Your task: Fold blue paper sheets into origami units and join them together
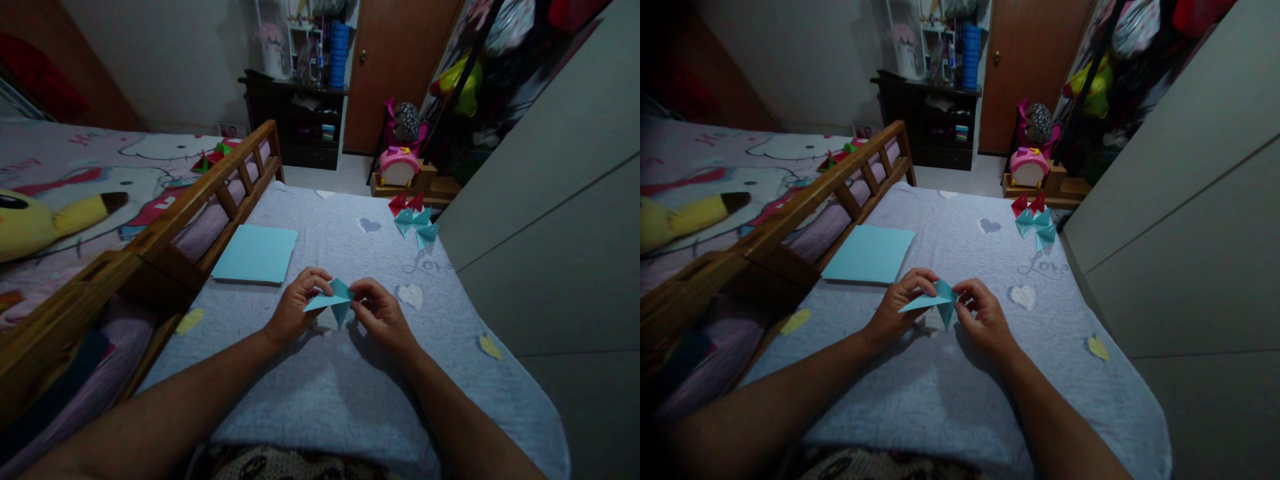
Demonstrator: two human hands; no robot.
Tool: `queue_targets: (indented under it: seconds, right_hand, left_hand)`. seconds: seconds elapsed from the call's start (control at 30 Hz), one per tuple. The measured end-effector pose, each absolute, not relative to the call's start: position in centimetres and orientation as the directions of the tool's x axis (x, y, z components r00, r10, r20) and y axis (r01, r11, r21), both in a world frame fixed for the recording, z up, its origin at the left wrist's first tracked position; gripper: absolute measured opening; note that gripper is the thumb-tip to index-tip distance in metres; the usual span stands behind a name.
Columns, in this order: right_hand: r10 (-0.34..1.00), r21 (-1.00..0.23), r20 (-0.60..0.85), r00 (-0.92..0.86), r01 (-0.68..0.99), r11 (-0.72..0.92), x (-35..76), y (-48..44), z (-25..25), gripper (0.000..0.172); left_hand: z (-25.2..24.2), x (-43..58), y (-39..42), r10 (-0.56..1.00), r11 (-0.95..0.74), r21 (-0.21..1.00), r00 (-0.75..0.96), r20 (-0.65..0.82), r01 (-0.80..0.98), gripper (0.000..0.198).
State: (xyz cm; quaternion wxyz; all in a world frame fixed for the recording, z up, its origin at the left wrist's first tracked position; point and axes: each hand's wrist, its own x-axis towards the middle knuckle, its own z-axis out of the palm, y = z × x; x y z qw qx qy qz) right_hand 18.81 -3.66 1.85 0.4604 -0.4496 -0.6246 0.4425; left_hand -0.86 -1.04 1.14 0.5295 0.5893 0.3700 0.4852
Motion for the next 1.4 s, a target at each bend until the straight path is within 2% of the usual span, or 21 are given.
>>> queue_targets:
  seconds: [0.27, 0.43, 0.57, 0.87, 1.4]
  right_hand:
    - [0.98, -0.978, 0.156, -0.126, 0.118, 0.171, 18.84, -3.75, 1.62, 0.028]
    - [0.976, -0.977, 0.109, -0.188, 0.161, 0.141, 18.98, -3.77, 2.02, 0.011]
    - [0.954, -0.958, 0.184, -0.235, 0.174, 0.228, 19.0, -3.71, 2.15, 0.005]
    - [0.925, -0.954, 0.207, -0.32, 0.145, 0.264, 19.13, -3.88, 2.48, 0.014]
    - [0.924, -0.987, 0.136, -0.358, 0.033, 0.158, 19.19, -3.83, 1.72, 0.022]
  left_hand:
    - [0.9, -0.92, -0.8, 0.953, -0.129, 0.98, 0.255, 0.165, -0.151, 0.018]
    - [1.29, -0.8, -0.88, 0.952, -0.131, 0.981, 0.259, 0.166, -0.146, 0.018]
    - [1.5, -0.8, -0.84, 0.954, -0.141, 0.981, 0.248, 0.17, -0.133, 0.018]
    - [1.27, -0.47, -0.78, 0.951, 0.03, 0.964, 0.305, 0.053, -0.263, 0.018]
    - [1.59, -0.3, -0.82, 0.944, 0.189, 0.944, 0.316, -0.098, -0.27, 0.023]
